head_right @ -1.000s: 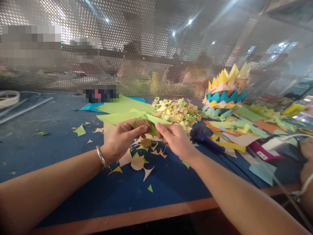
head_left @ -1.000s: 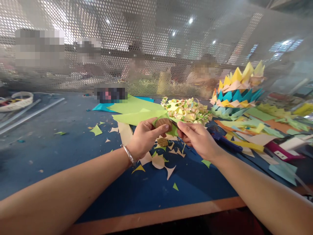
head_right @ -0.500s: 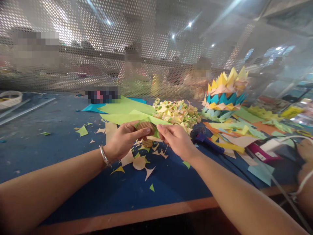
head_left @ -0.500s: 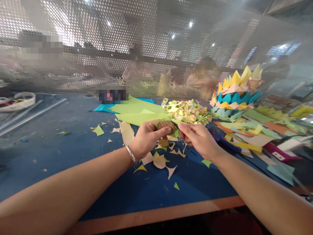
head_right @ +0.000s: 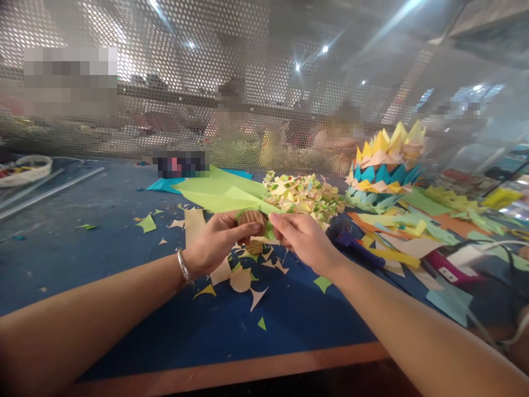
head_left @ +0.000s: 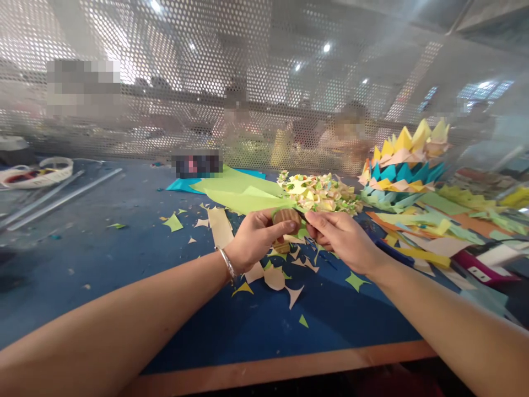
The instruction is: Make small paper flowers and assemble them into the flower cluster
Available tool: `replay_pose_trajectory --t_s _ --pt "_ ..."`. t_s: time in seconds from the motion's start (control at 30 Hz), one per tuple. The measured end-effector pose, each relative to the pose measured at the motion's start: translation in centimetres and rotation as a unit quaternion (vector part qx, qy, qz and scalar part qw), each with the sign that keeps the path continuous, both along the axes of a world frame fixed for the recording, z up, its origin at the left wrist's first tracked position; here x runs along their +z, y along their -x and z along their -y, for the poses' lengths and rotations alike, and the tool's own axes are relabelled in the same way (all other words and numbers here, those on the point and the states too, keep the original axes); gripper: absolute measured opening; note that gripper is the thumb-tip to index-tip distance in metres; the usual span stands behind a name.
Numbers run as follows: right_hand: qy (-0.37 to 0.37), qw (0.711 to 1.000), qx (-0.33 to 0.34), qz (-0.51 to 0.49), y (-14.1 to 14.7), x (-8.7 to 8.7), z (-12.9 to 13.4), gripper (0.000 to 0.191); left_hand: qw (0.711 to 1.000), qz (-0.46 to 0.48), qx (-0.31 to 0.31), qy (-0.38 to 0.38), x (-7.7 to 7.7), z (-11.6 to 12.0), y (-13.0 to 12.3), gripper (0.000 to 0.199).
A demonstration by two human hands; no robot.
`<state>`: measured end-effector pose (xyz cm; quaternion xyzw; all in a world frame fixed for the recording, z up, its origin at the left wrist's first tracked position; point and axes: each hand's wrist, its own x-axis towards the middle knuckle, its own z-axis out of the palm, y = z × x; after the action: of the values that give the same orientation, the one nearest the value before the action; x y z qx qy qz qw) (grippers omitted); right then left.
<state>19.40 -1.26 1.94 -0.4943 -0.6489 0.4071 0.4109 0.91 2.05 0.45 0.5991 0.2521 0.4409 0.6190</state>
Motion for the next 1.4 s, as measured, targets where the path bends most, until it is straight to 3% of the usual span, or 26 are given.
replay_pose_trajectory --t_s 0.2,0.4,0.73,1.07,1.4 --pt "-0.018 0.999 0.028 0.021 -0.4 0.5 -0.5 0.053 1.000 0.008 -0.004 0.002 0.0 -0.1 0.2 0.020" --pt "-0.046 0.998 0.033 0.035 -0.9 -0.2 -1.2 0.053 1.000 -0.020 -0.006 0.011 -0.1 -0.4 0.2 0.018" --pt "-0.074 0.993 0.046 0.074 -1.8 -0.8 -1.5 0.052 0.997 -0.051 -0.063 -0.017 -0.5 -0.9 0.1 0.021" --pt "-0.104 0.989 0.055 0.091 -1.9 -0.8 -1.3 0.052 0.993 -0.059 -0.102 -0.013 0.1 -0.6 0.2 0.024" --pt "-0.042 0.999 0.031 -0.002 -2.1 -1.1 -1.1 0.049 0.996 -0.068 -0.062 -0.017 -0.3 -0.9 0.3 0.020"
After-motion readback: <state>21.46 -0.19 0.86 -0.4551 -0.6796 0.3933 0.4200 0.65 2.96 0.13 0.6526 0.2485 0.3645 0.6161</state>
